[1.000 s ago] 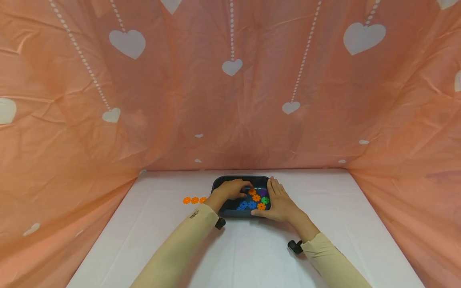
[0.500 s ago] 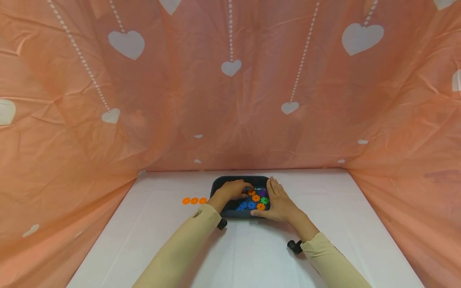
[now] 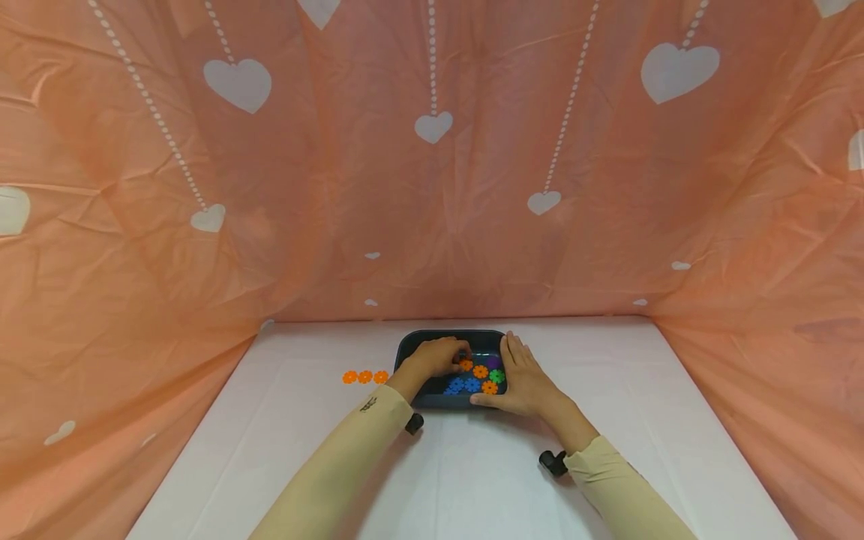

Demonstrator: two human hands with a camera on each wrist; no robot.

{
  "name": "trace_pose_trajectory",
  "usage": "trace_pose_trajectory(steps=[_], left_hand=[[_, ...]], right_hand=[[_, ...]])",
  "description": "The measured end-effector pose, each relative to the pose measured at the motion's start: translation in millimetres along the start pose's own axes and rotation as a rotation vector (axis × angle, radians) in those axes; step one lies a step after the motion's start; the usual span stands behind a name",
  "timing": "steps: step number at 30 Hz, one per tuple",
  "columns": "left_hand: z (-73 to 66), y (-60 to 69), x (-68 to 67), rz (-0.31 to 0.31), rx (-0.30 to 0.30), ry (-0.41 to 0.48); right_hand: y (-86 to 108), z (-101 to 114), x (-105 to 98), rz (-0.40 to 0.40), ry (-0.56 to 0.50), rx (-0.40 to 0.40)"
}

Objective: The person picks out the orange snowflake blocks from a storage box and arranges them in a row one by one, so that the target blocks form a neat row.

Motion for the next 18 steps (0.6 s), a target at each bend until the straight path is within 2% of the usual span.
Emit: trace_pose_trajectory(steps=[9,18], left_hand=[[1.5,3.2,-1.0,-0.008,-0.008,0.01],[7.0,0.6,2.2,0.005,-0.01,0.03]], right_hand=[[0.3,-0.3,0.8,-0.003,0.0,-0.005],[-0.7,-2.6,2.4,0.002,0.007,0.0]])
Point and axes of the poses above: each hand's wrist, its own y-axis away from the middle knuckle, its own x-axis out of the palm, z = x × y, the point moved 10 cm from there along -y, towards the middle knuckle, and after that the axes turned 4 degrees about y, right-handed, at the moved point
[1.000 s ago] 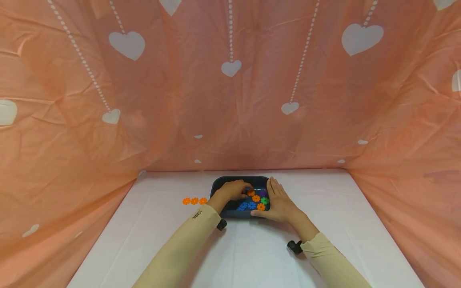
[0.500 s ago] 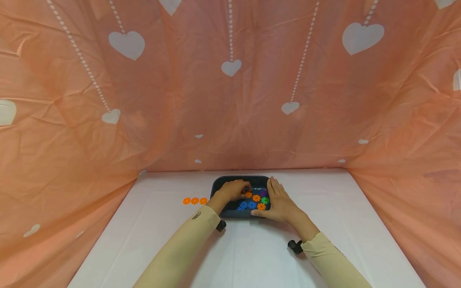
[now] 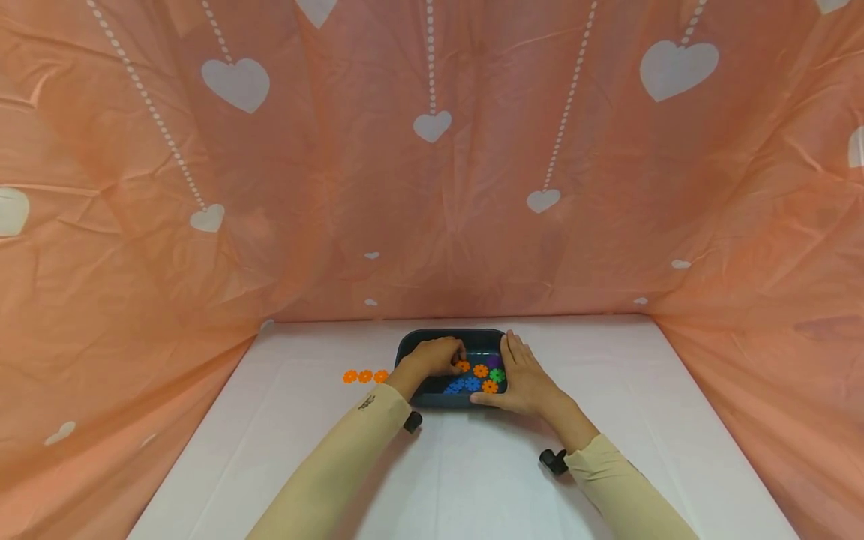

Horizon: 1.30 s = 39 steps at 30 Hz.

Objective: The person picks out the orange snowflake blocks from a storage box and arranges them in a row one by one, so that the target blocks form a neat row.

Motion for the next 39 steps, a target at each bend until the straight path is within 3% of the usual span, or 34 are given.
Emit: trace_pose_trajectory(steps=[9,18,24,39], left_hand=[[7.2,5.1,0.2,0.003,-0.02,0.083],[21.4,12.9,-3.9,-0.05,-0.016,0.248],[27.2,20.5,-11.6,-0.093,0.011,0.352],[31.7,47.2,-38.6,-0.189,0.116,0.478]], right_hand=[[-0.9,4,0,0.001,0.003,-0.012],[-1.4,5,1,0.006,-0.003,-0.008],[-0.7,1,2,0.007,-0.003,0.007],[-0.8,-3,3,0.014,0.001,0.025]])
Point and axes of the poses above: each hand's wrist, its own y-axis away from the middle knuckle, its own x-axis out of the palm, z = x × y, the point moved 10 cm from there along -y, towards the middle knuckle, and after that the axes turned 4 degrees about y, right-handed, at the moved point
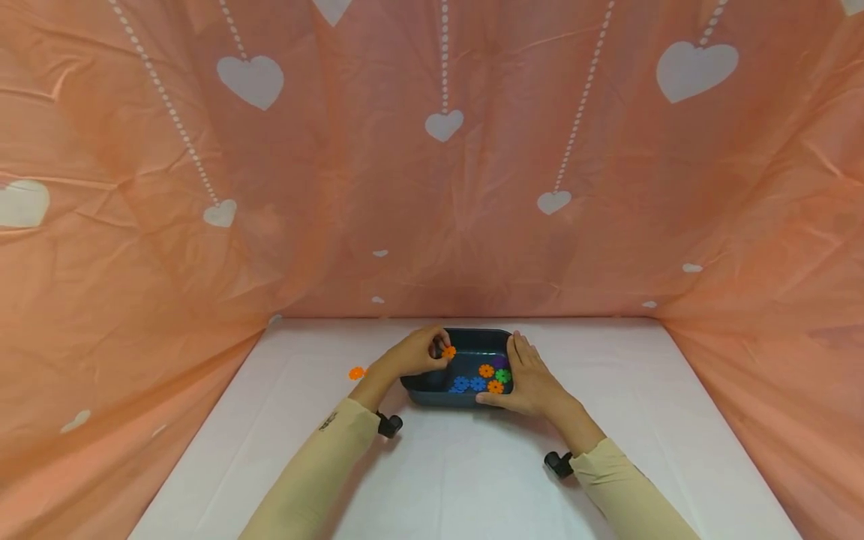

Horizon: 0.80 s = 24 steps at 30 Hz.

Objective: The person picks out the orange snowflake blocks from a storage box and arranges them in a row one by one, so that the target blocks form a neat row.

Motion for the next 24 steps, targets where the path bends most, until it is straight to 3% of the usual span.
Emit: trace_pose_trajectory(steps=[6,15,24], left_hand=[[11.9,11.3,-11.6,-0.03,0.004,0.036],[24.5,29.0,-32.6,-0.069,-0.039,0.121],[37.6,48.0,-54.3,-0.135,-0.07,0.095]], right_hand=[[0.3,1,0,-0.002,-0.009,-0.006],[0.8,3,-3,-0.019,0.002,-0.019],[1.8,5,-4,-0.014,-0.012,-0.017]])
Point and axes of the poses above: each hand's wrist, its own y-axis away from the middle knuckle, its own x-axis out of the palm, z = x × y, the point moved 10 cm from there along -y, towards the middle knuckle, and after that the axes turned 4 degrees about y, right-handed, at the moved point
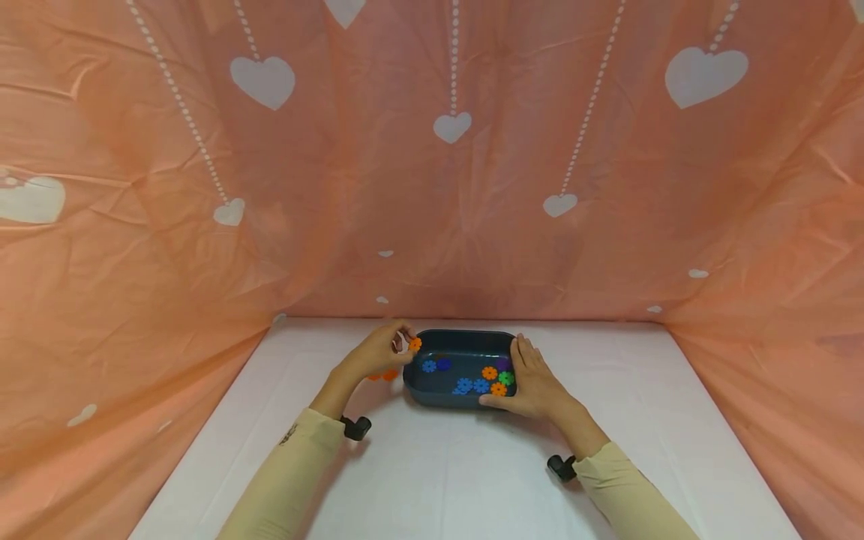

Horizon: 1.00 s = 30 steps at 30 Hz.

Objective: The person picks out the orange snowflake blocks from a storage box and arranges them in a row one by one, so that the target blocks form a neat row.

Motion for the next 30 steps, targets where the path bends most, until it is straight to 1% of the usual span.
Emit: trace_pose_trajectory(steps=[7,9,13,15,24,30], left_hand=[[13.7,10.6,-13.7,-0.022,0.031,0.011],[19.3,13.7,-16.9,-0.026,0.034,0.002],[31.2,20.5,-23.4,-0.035,0.022,-0.023],[37.0,24.1,-26.5,-0.038,0.006,-0.028],[70.6,42.2,-41.7,-0.05,-0.104,-0.041],[90.7,52.8,-48.4,-0.037,-0.157,-0.051]], right_hand=[[0.4,-2,2,0.006,0.002,0.006],[0.3,-2,2,0.008,0.002,0.006],[0.6,-2,2,0.01,0.002,0.004],[0.9,-2,1,0.008,0.003,0.004],[0.7,-2,0,0.01,0.007,-0.002],[-1.2,-4,3,0.012,0.005,-0.002]])
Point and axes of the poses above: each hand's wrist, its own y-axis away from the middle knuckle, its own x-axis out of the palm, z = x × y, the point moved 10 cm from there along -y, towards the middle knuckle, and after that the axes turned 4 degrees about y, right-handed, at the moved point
